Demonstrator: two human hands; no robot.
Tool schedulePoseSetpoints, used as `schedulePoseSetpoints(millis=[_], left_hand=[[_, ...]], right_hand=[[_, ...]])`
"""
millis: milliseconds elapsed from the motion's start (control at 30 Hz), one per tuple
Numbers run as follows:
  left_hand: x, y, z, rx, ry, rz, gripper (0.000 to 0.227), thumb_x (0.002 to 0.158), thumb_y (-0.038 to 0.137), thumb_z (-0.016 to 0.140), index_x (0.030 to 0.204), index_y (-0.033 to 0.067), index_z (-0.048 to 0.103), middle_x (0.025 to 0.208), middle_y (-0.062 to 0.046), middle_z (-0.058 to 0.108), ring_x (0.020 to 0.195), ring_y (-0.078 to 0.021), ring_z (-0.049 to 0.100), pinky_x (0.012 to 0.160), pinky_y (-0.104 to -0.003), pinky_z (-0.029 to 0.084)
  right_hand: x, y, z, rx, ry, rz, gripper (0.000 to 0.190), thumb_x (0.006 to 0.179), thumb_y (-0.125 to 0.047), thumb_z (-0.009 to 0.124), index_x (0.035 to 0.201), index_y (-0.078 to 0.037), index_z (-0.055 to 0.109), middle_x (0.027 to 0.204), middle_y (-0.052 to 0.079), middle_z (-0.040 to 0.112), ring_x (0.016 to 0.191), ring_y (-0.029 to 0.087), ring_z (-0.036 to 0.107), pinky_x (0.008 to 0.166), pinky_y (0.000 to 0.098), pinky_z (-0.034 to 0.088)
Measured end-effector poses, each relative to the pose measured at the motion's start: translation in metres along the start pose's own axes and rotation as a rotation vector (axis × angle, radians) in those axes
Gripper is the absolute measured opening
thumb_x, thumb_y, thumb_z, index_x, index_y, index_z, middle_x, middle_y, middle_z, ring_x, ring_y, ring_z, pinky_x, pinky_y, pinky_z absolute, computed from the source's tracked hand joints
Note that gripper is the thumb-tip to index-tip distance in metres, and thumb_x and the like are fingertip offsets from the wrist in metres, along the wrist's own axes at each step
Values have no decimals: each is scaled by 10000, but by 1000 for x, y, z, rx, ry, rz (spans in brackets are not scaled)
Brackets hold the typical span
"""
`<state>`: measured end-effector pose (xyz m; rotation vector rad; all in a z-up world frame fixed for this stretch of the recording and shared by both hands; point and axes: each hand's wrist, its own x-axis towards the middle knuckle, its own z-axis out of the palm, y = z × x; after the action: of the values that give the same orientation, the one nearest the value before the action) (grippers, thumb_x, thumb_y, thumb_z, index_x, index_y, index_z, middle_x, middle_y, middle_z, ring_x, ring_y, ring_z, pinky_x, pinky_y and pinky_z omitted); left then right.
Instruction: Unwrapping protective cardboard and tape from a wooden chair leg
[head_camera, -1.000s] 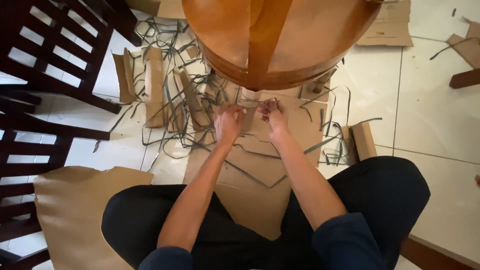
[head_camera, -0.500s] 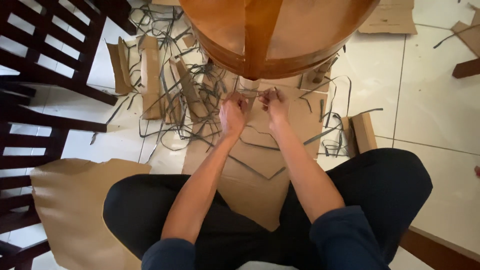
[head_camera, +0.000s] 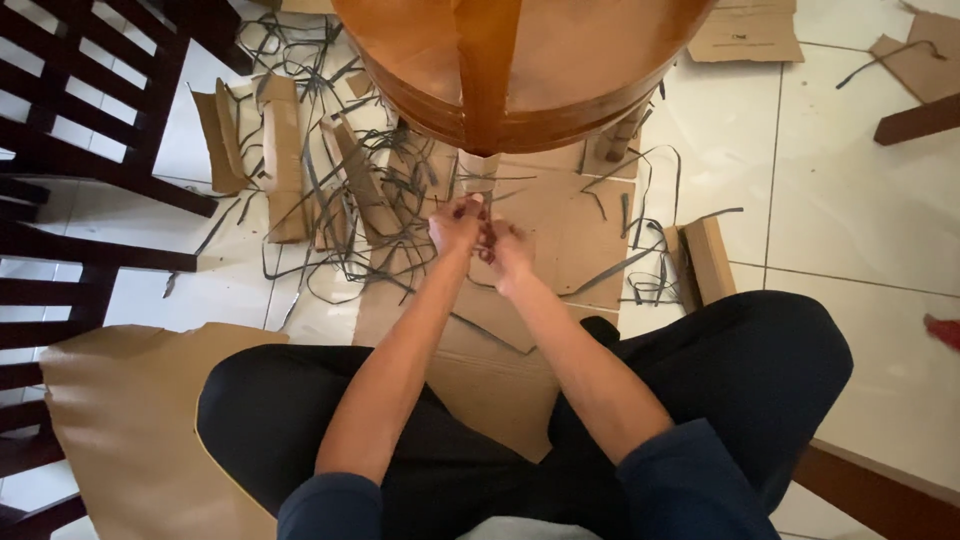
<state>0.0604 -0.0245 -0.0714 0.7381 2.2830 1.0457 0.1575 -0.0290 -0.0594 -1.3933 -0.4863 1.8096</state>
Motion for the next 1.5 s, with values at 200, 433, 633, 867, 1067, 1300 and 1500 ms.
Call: schedulePoseSetpoints(millis=[200, 433, 633, 867, 1067, 1300, 1500], left_hand=[[-2, 8, -5, -162, -133, -94, 288, 844, 466, 775, 1011, 235, 817, 952, -108, 780, 965, -330, 743, 812, -425, 569], [10, -15, 15, -187, -191, -36, 440, 747, 468, 883, 1062, 173, 794, 998, -103, 776, 1006, -282, 743, 845, -400, 590], [-7, 10, -14, -239, -194, -1, 356, 803, 360, 841, 1053, 112, 792, 965, -130, 769, 946, -270, 740, 783, -376, 591], [1, -6, -5, -239, -198, 23, 308, 830, 348, 824, 1046, 131, 787, 983, -134, 762, 978, -299, 738, 792, -415, 590], [-10, 6, -16, -270, -218, 33, 226, 856, 295, 789, 1025, 145, 791, 951, -123, 746, 924, -280, 723, 757, -395, 577], [-15, 22, -30, -240, -222, 49, 165, 871, 284, 740, 975, 181, 817, 970, -101, 769, 974, -284, 735, 787, -395, 577], [-13, 23, -26, -207, -177, -68, 268, 828, 430, 760, 947, 198, 822, 1004, -135, 771, 1066, -354, 716, 863, -442, 551]], right_hand=[[13, 9, -8, -139, -19, 0, 195, 999, -300, 654, 969, -111, 689, 823, 43, 729, 699, 160, 723, 528, 270, 566], [-21, -22, 4, -221, -22, -211, 210, 1002, -241, 634, 1126, -82, 693, 936, 60, 689, 844, 150, 680, 666, 237, 556], [-9, -30, 1, -176, -27, -225, 176, 975, -246, 704, 1086, -116, 747, 973, 56, 702, 878, 173, 669, 701, 275, 584], [9, -23, 4, -227, 16, -510, 120, 902, -127, 784, 989, -60, 736, 815, 56, 658, 742, 132, 616, 547, 228, 548], [-20, -40, 4, -554, 6, -792, 60, 993, -144, 722, 1037, -116, 692, 914, 82, 729, 845, 238, 726, 666, 342, 579], [-32, -50, 9, -587, -32, -911, 40, 999, -124, 695, 1025, -130, 725, 906, 96, 724, 827, 268, 721, 604, 334, 573], [-48, -59, 5, -768, -77, -1099, 225, 951, 55, 636, 1097, -98, 712, 939, 115, 649, 839, 336, 660, 608, 364, 570]])
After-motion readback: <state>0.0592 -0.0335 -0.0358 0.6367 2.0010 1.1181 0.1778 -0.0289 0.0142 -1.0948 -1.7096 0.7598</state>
